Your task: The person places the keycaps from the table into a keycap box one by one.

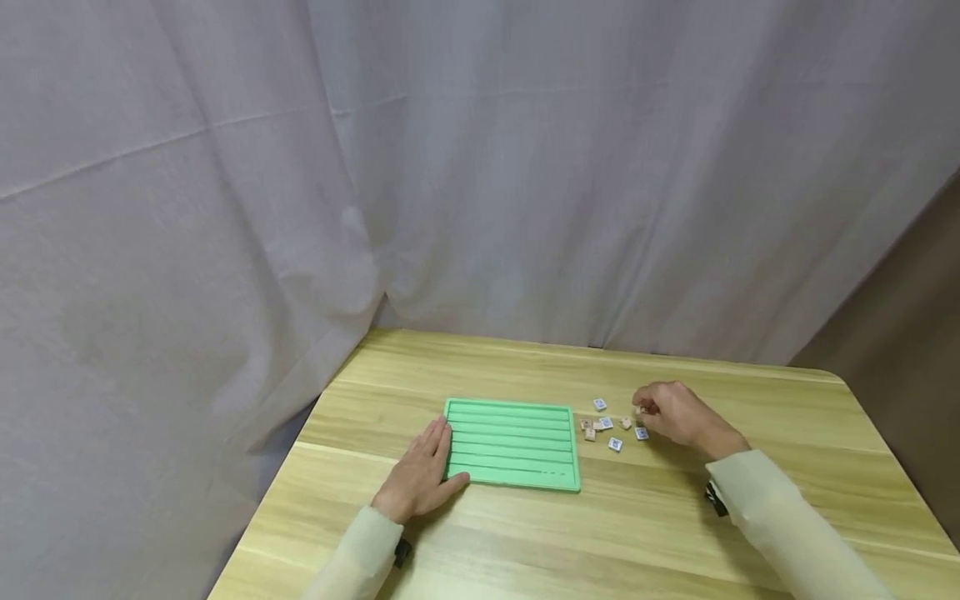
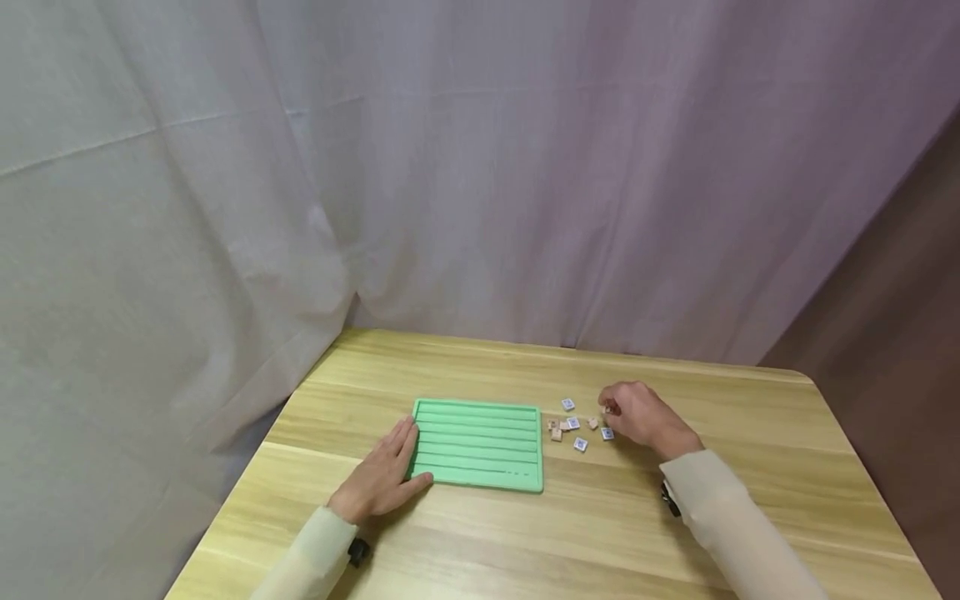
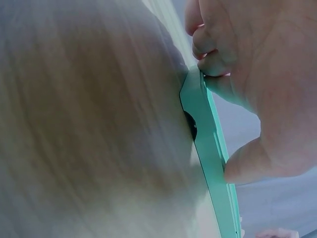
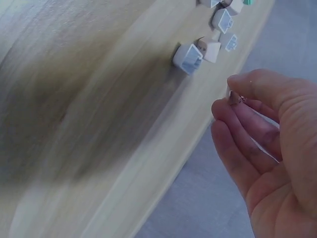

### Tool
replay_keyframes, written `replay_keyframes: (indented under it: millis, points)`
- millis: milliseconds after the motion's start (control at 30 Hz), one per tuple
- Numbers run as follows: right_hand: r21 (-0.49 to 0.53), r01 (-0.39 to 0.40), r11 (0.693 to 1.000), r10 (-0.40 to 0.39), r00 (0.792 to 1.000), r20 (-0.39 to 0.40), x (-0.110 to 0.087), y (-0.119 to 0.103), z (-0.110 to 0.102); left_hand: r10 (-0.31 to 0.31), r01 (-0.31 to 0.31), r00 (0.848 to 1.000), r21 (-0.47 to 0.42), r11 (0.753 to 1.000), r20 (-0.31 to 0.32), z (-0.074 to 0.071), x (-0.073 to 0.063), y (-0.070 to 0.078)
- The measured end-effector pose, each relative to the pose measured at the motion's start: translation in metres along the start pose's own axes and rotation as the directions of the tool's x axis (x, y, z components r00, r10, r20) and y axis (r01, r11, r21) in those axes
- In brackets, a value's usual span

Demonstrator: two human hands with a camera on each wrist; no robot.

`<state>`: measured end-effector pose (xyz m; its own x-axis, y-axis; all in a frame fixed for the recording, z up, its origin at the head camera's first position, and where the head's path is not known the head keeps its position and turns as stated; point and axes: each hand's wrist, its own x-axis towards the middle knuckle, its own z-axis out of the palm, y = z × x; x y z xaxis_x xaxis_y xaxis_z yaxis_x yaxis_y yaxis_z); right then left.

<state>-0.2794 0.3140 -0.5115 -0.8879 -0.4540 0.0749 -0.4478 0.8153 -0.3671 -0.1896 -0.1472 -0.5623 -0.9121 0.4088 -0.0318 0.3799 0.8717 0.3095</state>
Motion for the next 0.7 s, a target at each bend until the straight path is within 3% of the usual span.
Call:
replay_keyframes:
  millis: [267,700]
  points:
    - [-0.018,0.045,0.999,-0.045,0.999,-0.005,0.006,-0.011,-0.003,-0.023,0.023,1.000,0.005,1.000,0.014,-0.005,0.001,0.003]
    - [0.018,-0.010,1.000,0.010,1.000,0.002,0.009,-0.017,-0.004,-0.020,0.019,1.000,0.028,0.999,0.005,-0.006,0.004,0.004]
